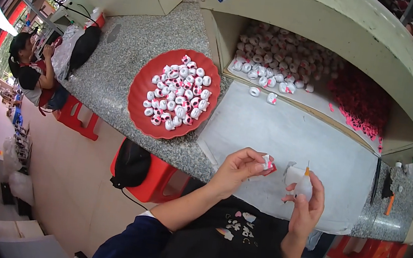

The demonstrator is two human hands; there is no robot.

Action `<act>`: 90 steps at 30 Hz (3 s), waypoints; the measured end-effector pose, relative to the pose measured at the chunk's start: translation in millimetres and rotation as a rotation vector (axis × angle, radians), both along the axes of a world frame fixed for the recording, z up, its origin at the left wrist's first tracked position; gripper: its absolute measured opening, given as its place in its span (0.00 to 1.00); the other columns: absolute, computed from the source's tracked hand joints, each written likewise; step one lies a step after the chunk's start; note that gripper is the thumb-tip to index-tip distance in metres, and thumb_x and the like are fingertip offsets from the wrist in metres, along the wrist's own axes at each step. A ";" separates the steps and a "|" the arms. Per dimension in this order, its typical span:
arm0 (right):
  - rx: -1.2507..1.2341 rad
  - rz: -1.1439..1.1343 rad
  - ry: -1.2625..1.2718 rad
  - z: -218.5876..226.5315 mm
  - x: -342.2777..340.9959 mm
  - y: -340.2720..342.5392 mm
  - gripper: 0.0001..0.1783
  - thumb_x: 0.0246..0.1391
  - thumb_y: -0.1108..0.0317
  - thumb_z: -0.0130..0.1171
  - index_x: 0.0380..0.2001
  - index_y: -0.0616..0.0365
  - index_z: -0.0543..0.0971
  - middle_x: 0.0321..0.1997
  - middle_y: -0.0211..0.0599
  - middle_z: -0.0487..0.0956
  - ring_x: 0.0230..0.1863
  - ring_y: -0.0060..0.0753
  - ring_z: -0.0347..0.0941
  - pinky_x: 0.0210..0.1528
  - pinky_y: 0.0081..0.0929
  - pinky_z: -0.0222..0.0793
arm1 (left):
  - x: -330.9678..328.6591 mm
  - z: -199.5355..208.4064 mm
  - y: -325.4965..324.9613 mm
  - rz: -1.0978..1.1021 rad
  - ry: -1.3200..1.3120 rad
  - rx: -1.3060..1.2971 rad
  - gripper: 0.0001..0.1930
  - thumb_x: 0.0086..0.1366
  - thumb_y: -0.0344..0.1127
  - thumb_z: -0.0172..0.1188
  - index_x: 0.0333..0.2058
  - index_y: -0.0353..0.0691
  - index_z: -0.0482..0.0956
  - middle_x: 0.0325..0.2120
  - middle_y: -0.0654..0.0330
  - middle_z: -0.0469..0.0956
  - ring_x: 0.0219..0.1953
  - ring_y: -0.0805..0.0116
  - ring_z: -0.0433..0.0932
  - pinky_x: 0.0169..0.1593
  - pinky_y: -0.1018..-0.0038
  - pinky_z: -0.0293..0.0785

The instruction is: Assembling small toy components by applying glue to plastic heads and attaching red bows.

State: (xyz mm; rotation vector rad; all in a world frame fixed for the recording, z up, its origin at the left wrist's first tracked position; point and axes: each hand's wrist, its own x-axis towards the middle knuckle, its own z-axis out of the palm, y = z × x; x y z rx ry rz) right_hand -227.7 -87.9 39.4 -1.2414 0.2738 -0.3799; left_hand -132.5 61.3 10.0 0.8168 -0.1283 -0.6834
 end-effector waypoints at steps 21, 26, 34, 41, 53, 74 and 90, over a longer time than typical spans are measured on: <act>-0.594 -0.232 -0.395 8.8 -3.6 20.6 0.23 0.30 0.61 0.66 0.27 0.54 0.64 0.27 0.32 0.64 0.22 0.23 0.62 0.24 0.17 0.62 | -14.1 10.4 8.5 0.158 -0.270 0.061 0.17 0.48 0.20 0.54 0.40 0.30 0.64 0.38 0.49 0.69 0.41 0.64 0.70 0.45 0.72 0.67; -0.621 -0.123 -0.476 8.8 -4.3 18.5 0.27 0.23 0.71 0.70 0.31 0.56 0.67 0.30 0.34 0.66 0.24 0.27 0.66 0.24 0.20 0.65 | -15.1 8.7 9.8 0.139 -0.284 0.054 0.18 0.48 0.19 0.53 0.40 0.30 0.64 0.38 0.49 0.68 0.42 0.64 0.69 0.46 0.72 0.65; -0.665 -0.221 -0.402 10.5 -1.6 26.5 0.24 0.29 0.59 0.67 0.25 0.54 0.63 0.25 0.32 0.66 0.19 0.22 0.63 0.21 0.16 0.62 | -14.5 9.0 10.5 0.109 -0.309 0.062 0.18 0.48 0.19 0.53 0.40 0.30 0.64 0.39 0.50 0.68 0.43 0.64 0.69 0.47 0.72 0.64; -0.677 -0.197 -0.402 11.4 -2.3 24.3 0.23 0.29 0.61 0.67 0.25 0.55 0.64 0.25 0.32 0.66 0.19 0.22 0.63 0.22 0.16 0.63 | -14.2 6.5 11.4 0.107 -0.290 0.062 0.18 0.48 0.19 0.53 0.40 0.30 0.64 0.39 0.50 0.68 0.43 0.64 0.69 0.46 0.72 0.65; -0.667 -0.206 -0.459 7.3 -0.6 24.9 0.22 0.30 0.62 0.67 0.26 0.54 0.64 0.26 0.32 0.66 0.19 0.22 0.63 0.21 0.17 0.63 | -15.1 5.8 10.6 0.088 -0.261 0.052 0.18 0.48 0.20 0.54 0.40 0.31 0.64 0.38 0.50 0.68 0.42 0.64 0.69 0.46 0.73 0.65; -0.660 -0.197 -0.469 6.3 1.6 25.6 0.22 0.31 0.63 0.66 0.26 0.56 0.64 0.26 0.32 0.65 0.19 0.22 0.62 0.20 0.17 0.63 | -14.1 1.7 10.6 0.112 -0.420 0.109 0.17 0.47 0.18 0.53 0.39 0.29 0.66 0.38 0.52 0.67 0.42 0.66 0.67 0.47 0.73 0.61; -0.705 -0.191 -0.419 10.2 1.4 18.4 0.21 0.30 0.67 0.66 0.27 0.56 0.64 0.26 0.33 0.65 0.20 0.24 0.63 0.20 0.17 0.62 | -9.4 2.3 8.5 0.137 -0.725 0.296 0.15 0.45 0.18 0.54 0.36 0.30 0.70 0.37 0.51 0.67 0.42 0.64 0.66 0.46 0.73 0.61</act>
